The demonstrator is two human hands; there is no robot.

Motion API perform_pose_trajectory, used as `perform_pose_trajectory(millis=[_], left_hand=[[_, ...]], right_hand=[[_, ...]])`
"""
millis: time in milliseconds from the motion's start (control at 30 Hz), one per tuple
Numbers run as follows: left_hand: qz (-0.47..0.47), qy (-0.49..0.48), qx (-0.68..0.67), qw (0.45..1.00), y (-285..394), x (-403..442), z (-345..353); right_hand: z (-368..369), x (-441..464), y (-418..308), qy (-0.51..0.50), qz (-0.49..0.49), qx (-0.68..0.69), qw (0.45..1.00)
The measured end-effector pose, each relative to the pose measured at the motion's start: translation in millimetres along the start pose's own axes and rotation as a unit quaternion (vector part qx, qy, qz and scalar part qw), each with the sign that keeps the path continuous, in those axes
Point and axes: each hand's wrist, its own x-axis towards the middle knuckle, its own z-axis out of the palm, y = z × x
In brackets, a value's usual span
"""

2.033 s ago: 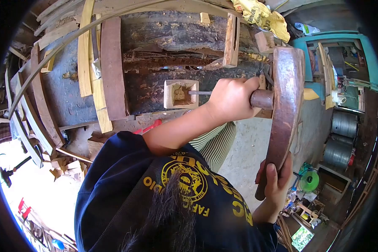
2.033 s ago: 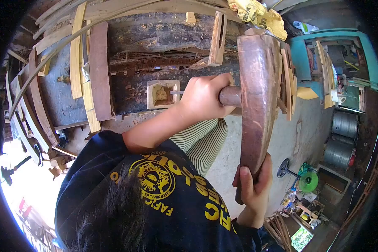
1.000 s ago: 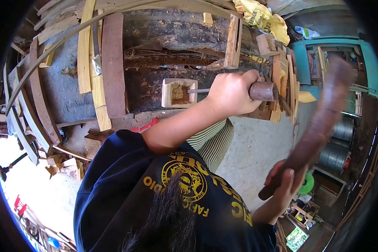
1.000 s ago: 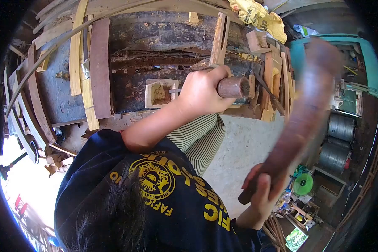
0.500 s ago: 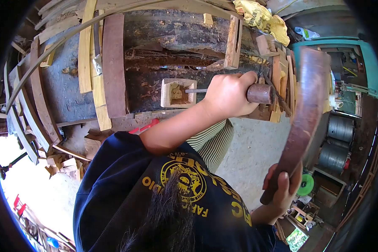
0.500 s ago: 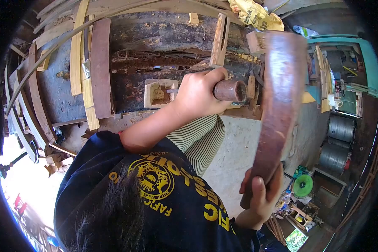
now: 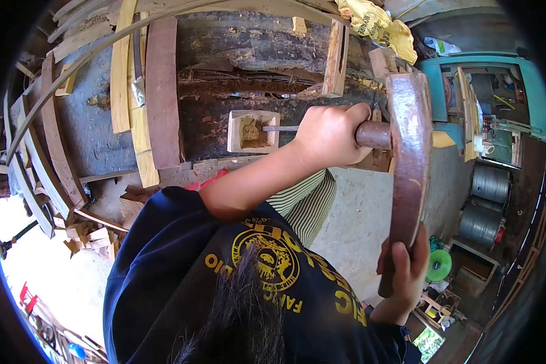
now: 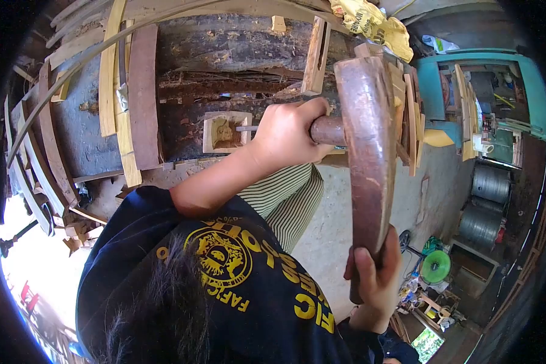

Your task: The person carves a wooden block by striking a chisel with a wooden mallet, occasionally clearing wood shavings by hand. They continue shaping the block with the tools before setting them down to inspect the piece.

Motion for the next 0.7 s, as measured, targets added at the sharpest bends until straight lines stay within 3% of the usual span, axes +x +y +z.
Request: perform_pose_trajectory(millis=[233,333,400,467,600,667,700], left_hand=[[0.001,0.024,-0.029,0.999,6,-14,-8],[0.012,0.021,-0.049,0.999,4,-17,-13],[0.006,0.009,-0.048,0.999,3,-17,-15],[0.0,0.001,-0.047,0.999,3,-16,-18],[-0.014,0.01,-0.057,0.998,3,-16,-20],[-0.014,0.012,-0.052,0.998,3,-16,-20],[-0.009,0.003,-0.051,0.999,4,-16,-19]], right_hand=[[21,-15,3,0.15,-0.11,0.046,0.981],[23,-13,12,0.104,-0.098,0.023,0.989],[21,-11,13,0.034,-0.026,-0.045,0.998],[19,-8,10,0.009,-0.01,-0.002,1.0],[23,-14,11,0.11,-0.112,0.055,0.986],[22,-12,20,0.086,-0.135,0.05,0.986],[19,-11,21,0.034,-0.082,-0.004,0.996]])
